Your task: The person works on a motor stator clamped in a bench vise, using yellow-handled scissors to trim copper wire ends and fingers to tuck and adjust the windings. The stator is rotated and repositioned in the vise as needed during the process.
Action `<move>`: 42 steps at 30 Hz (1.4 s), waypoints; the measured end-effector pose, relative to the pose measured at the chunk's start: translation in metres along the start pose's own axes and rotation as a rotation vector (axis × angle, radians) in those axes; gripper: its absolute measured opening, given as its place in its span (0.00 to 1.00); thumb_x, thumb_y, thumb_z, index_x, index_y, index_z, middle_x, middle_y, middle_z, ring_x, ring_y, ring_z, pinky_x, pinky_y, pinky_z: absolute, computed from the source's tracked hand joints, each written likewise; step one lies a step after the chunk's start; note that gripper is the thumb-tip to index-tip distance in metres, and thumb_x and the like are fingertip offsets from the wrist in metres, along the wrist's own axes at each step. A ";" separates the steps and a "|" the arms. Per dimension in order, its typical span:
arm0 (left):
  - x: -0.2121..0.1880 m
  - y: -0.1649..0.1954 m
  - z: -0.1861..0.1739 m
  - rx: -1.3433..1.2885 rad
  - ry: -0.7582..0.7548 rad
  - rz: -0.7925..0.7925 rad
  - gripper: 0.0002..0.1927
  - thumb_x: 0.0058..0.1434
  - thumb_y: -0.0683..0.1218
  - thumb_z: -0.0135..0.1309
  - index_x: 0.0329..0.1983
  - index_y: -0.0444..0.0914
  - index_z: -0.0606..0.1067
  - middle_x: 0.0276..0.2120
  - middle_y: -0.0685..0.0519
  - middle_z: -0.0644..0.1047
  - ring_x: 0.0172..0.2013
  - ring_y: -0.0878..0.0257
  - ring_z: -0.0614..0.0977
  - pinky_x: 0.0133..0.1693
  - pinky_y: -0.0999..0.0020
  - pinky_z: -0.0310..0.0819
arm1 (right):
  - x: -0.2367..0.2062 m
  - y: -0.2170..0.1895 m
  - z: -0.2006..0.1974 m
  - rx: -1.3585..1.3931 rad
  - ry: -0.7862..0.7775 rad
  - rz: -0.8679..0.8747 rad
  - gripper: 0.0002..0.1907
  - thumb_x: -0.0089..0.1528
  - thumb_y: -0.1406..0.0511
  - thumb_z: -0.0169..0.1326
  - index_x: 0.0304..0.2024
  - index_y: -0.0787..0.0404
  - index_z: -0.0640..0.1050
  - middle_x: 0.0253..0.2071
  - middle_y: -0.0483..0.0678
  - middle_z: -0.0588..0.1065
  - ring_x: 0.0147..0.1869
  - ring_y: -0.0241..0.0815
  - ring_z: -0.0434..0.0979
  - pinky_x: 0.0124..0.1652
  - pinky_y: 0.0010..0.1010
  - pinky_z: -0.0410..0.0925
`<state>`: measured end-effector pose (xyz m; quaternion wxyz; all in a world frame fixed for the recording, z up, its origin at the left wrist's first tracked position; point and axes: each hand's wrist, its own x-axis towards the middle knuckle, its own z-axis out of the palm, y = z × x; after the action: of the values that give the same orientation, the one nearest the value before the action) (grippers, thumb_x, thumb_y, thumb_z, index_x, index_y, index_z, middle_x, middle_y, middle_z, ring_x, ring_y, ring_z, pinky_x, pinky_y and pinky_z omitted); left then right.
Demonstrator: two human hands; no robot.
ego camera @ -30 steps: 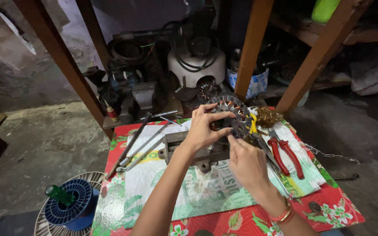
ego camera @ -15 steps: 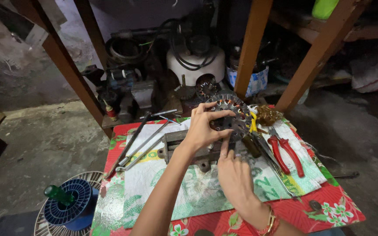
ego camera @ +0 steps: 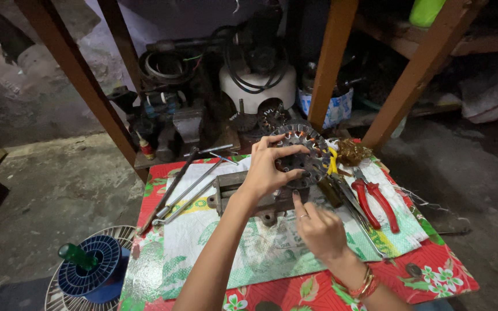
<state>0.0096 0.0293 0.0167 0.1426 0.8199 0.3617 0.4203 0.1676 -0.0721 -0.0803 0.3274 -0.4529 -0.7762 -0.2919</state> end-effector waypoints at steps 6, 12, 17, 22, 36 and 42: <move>0.001 -0.006 0.003 -0.022 0.026 -0.004 0.29 0.40 0.51 0.74 0.50 0.58 0.83 0.62 0.43 0.72 0.62 0.48 0.66 0.63 0.53 0.59 | -0.003 0.009 -0.001 0.038 0.008 0.027 0.19 0.55 0.72 0.59 0.50 0.67 0.82 0.25 0.47 0.72 0.24 0.44 0.77 0.27 0.35 0.71; 0.003 -0.014 0.007 -0.013 0.003 0.030 0.29 0.44 0.51 0.72 0.53 0.57 0.82 0.62 0.44 0.73 0.67 0.47 0.66 0.66 0.52 0.58 | 0.000 0.018 0.025 -0.018 -0.170 0.009 0.17 0.53 0.71 0.54 0.45 0.68 0.79 0.32 0.51 0.74 0.31 0.48 0.81 0.33 0.37 0.74; 0.005 -0.018 0.011 -0.049 0.032 0.004 0.30 0.42 0.48 0.73 0.52 0.55 0.82 0.65 0.42 0.70 0.65 0.45 0.65 0.64 0.52 0.59 | 0.006 0.039 0.032 -0.014 -0.119 0.009 0.11 0.56 0.73 0.53 0.41 0.68 0.81 0.37 0.58 0.77 0.27 0.48 0.80 0.27 0.35 0.73; 0.006 -0.021 0.014 -0.061 0.060 0.042 0.30 0.43 0.47 0.73 0.53 0.54 0.82 0.64 0.41 0.71 0.67 0.45 0.66 0.65 0.53 0.60 | 0.011 0.049 0.015 0.066 -0.124 0.186 0.10 0.60 0.71 0.54 0.42 0.64 0.84 0.30 0.51 0.79 0.24 0.45 0.80 0.25 0.35 0.72; 0.008 -0.016 0.011 -0.032 0.075 0.053 0.30 0.44 0.47 0.72 0.54 0.53 0.81 0.63 0.40 0.72 0.68 0.46 0.67 0.65 0.52 0.59 | 0.038 0.053 -0.021 0.750 -0.001 0.794 0.08 0.62 0.70 0.60 0.42 0.68 0.84 0.21 0.48 0.74 0.25 0.25 0.64 0.24 0.26 0.58; 0.008 -0.019 0.015 -0.004 0.064 0.078 0.29 0.46 0.49 0.71 0.54 0.54 0.80 0.59 0.46 0.77 0.68 0.48 0.67 0.68 0.51 0.56 | 0.047 0.048 -0.027 0.499 0.129 0.543 0.10 0.60 0.69 0.60 0.44 0.63 0.84 0.34 0.53 0.81 0.29 0.37 0.81 0.29 0.29 0.70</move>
<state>0.0162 0.0494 0.0024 0.1162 0.8193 0.3327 0.4523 0.1992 -0.0483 -0.0204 0.5413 -0.5293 -0.6529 -0.0242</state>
